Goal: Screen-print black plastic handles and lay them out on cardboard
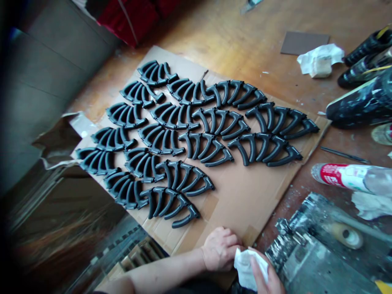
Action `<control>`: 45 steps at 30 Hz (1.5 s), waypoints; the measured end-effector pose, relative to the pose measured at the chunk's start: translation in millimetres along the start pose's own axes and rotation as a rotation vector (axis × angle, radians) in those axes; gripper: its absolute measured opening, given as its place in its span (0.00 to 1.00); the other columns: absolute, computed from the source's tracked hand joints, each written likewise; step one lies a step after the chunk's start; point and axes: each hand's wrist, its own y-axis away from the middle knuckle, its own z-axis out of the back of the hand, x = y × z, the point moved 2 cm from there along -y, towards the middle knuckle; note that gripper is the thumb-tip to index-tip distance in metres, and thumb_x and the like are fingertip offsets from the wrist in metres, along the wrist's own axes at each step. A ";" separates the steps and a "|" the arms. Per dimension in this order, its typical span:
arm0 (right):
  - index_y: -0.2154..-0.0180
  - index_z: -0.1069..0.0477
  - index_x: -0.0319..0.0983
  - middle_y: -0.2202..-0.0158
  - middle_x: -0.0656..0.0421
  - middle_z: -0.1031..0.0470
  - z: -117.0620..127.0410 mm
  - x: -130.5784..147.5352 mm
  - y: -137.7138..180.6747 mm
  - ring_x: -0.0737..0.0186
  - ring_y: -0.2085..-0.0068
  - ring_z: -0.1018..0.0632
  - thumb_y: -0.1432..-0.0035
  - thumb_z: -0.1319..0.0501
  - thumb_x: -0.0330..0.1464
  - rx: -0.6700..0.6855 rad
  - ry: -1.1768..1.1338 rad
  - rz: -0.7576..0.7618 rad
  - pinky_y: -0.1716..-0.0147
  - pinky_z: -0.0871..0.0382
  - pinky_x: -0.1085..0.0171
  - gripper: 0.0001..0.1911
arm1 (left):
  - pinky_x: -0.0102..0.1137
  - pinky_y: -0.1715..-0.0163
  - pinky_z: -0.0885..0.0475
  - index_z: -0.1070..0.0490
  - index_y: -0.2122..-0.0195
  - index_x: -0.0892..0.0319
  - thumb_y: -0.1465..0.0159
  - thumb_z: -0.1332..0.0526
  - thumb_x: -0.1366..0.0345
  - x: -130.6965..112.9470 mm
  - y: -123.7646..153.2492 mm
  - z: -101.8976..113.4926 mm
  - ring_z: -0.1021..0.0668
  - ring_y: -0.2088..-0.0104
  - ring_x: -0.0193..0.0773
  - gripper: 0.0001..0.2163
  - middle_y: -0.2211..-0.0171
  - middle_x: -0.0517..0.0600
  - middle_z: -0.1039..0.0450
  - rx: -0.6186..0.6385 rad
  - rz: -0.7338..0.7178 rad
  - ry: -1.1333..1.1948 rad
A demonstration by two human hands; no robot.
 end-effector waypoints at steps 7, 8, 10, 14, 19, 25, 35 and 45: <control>0.62 0.23 0.38 0.63 0.52 0.18 0.6 8.2 2.6 0.51 0.60 0.19 0.55 0.38 0.55 -0.073 0.100 0.004 0.64 0.24 0.67 0.29 | 0.31 0.68 0.36 0.31 0.58 0.57 0.34 0.46 0.56 -0.9 0.0 2.2 0.29 0.63 0.37 0.11 0.63 0.52 0.30 -0.028 0.018 0.018; 0.63 0.23 0.38 0.63 0.52 0.18 1.2 7.6 2.0 0.51 0.60 0.19 0.56 0.38 0.55 -0.061 0.107 -0.003 0.65 0.24 0.67 0.29 | 0.31 0.67 0.36 0.31 0.58 0.57 0.34 0.46 0.57 -1.0 0.1 2.3 0.29 0.62 0.37 0.11 0.63 0.52 0.30 -0.029 0.020 0.027; 0.63 0.23 0.38 0.64 0.52 0.18 1.8 7.4 1.5 0.51 0.61 0.19 0.57 0.37 0.55 -0.044 0.118 -0.011 0.66 0.24 0.67 0.29 | 0.32 0.68 0.36 0.32 0.58 0.57 0.34 0.46 0.57 -1.1 0.3 2.0 0.29 0.62 0.37 0.11 0.62 0.53 0.29 -0.027 0.025 0.044; 0.62 0.23 0.38 0.64 0.52 0.18 0.6 10.4 3.0 0.51 0.61 0.19 0.57 0.38 0.54 -0.045 0.137 0.007 0.67 0.24 0.66 0.29 | 0.34 0.68 0.38 0.32 0.59 0.57 0.33 0.48 0.57 -1.4 0.9 0.8 0.29 0.62 0.38 0.11 0.61 0.51 0.29 -0.051 0.042 0.085; 0.62 0.23 0.37 0.64 0.52 0.18 -0.4 12.6 3.0 0.51 0.60 0.19 0.56 0.39 0.53 -0.053 0.168 0.010 0.65 0.24 0.66 0.28 | 0.35 0.68 0.38 0.33 0.58 0.56 0.34 0.49 0.58 -1.5 0.7 1.2 0.30 0.61 0.39 0.10 0.61 0.49 0.29 -0.055 0.049 0.116; 0.63 0.23 0.38 0.66 0.53 0.18 0.9 14.1 2.5 0.52 0.63 0.19 0.56 0.38 0.51 -0.045 0.187 0.035 0.67 0.23 0.65 0.26 | 0.36 0.68 0.37 0.33 0.55 0.56 0.36 0.45 0.58 -1.2 0.0 3.4 0.30 0.61 0.39 0.11 0.60 0.50 0.29 -0.030 0.044 0.125; 0.64 0.23 0.37 0.69 0.53 0.18 4.2 11.2 1.9 0.51 0.64 0.19 0.56 0.38 0.51 -0.055 0.282 0.022 0.67 0.23 0.65 0.26 | 0.35 0.66 0.36 0.32 0.58 0.57 0.36 0.44 0.56 -1.5 0.5 6.7 0.30 0.61 0.38 0.11 0.58 0.51 0.29 -0.081 0.023 0.108; 0.67 0.24 0.37 0.74 0.53 0.20 4.2 15.2 3.3 0.47 0.67 0.19 0.57 0.39 0.53 -0.054 0.362 -0.017 0.69 0.25 0.59 0.26 | 0.35 0.67 0.36 0.31 0.60 0.57 0.36 0.44 0.56 -0.8 -0.3 6.9 0.29 0.61 0.38 0.11 0.60 0.51 0.29 -0.099 0.009 0.096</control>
